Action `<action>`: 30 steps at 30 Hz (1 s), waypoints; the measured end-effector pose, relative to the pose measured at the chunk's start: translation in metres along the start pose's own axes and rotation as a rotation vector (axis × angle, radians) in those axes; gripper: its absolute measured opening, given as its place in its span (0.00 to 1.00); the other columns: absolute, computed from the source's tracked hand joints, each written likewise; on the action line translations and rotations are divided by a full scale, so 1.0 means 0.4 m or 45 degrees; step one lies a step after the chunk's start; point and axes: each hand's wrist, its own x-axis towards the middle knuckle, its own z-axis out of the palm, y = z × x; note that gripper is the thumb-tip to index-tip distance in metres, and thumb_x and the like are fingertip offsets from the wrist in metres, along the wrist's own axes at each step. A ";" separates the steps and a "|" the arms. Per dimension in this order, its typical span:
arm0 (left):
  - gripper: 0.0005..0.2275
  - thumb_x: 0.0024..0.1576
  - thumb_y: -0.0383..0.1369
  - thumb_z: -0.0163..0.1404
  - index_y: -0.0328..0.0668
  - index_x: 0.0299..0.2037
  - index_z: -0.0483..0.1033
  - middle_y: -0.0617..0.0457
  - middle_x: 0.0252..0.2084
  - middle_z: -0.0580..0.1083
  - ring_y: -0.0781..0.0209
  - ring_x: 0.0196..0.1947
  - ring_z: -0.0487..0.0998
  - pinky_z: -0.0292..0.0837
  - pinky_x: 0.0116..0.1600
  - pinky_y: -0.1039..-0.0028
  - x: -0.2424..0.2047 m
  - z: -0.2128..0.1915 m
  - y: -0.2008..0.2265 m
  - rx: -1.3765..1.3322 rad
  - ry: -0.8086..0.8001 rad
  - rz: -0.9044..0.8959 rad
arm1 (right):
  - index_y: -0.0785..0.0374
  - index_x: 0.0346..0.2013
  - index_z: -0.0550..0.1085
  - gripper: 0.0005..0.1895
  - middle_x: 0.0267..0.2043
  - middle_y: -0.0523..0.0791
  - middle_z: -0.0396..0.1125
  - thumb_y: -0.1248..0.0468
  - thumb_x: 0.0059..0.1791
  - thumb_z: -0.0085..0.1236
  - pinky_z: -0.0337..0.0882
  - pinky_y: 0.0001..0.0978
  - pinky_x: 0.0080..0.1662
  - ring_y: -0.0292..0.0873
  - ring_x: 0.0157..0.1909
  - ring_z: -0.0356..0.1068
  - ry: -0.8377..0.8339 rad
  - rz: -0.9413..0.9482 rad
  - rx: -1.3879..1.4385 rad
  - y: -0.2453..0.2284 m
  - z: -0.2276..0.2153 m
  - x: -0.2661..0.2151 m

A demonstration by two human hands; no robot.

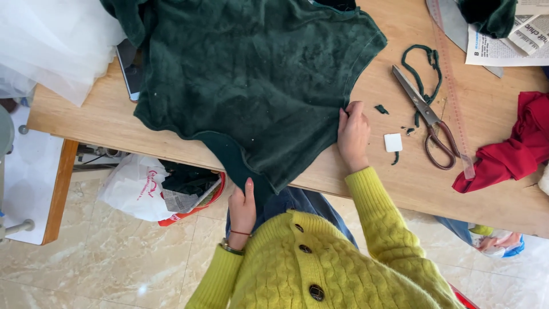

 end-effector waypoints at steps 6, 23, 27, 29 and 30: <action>0.13 0.64 0.43 0.53 0.40 0.41 0.74 0.48 0.27 0.75 0.63 0.29 0.78 0.75 0.39 0.75 0.074 -0.050 -0.061 -0.616 -0.375 -0.399 | 0.59 0.48 0.70 0.19 0.31 0.46 0.73 0.47 0.56 0.58 0.72 0.44 0.40 0.50 0.37 0.75 -0.260 0.216 0.196 0.049 -0.020 0.084; 0.13 0.66 0.33 0.49 0.35 0.58 0.72 0.41 0.51 0.79 0.48 0.51 0.79 0.76 0.56 0.57 0.086 -0.006 -0.023 -0.059 0.272 0.201 | 0.53 0.44 0.60 0.10 0.33 0.50 0.73 0.53 0.62 0.41 0.73 0.55 0.41 0.61 0.36 0.76 0.237 0.053 -0.164 0.035 0.059 0.136; 0.18 0.63 0.34 0.55 0.38 0.57 0.60 0.44 0.50 0.67 0.51 0.50 0.68 0.64 0.58 0.59 0.077 -0.027 0.011 -0.238 0.359 0.192 | 0.53 0.43 0.62 0.12 0.34 0.44 0.74 0.51 0.60 0.48 0.73 0.51 0.43 0.55 0.37 0.77 0.222 0.079 -0.080 0.067 0.054 0.143; 0.20 0.61 0.36 0.58 0.46 0.52 0.56 0.54 0.40 0.62 0.59 0.39 0.65 0.63 0.49 0.66 0.071 -0.044 0.027 -0.293 0.531 0.216 | 0.52 0.46 0.64 0.11 0.37 0.43 0.75 0.51 0.60 0.50 0.73 0.50 0.42 0.54 0.39 0.77 0.189 0.138 0.106 0.062 0.019 0.128; 0.18 0.60 0.35 0.59 0.44 0.50 0.60 0.52 0.43 0.63 0.55 0.43 0.66 0.61 0.54 0.64 0.072 -0.052 0.032 -0.091 0.580 0.504 | 0.58 0.51 0.64 0.11 0.37 0.47 0.70 0.55 0.61 0.47 0.72 0.49 0.44 0.55 0.40 0.74 0.242 0.036 0.176 0.039 -0.014 0.110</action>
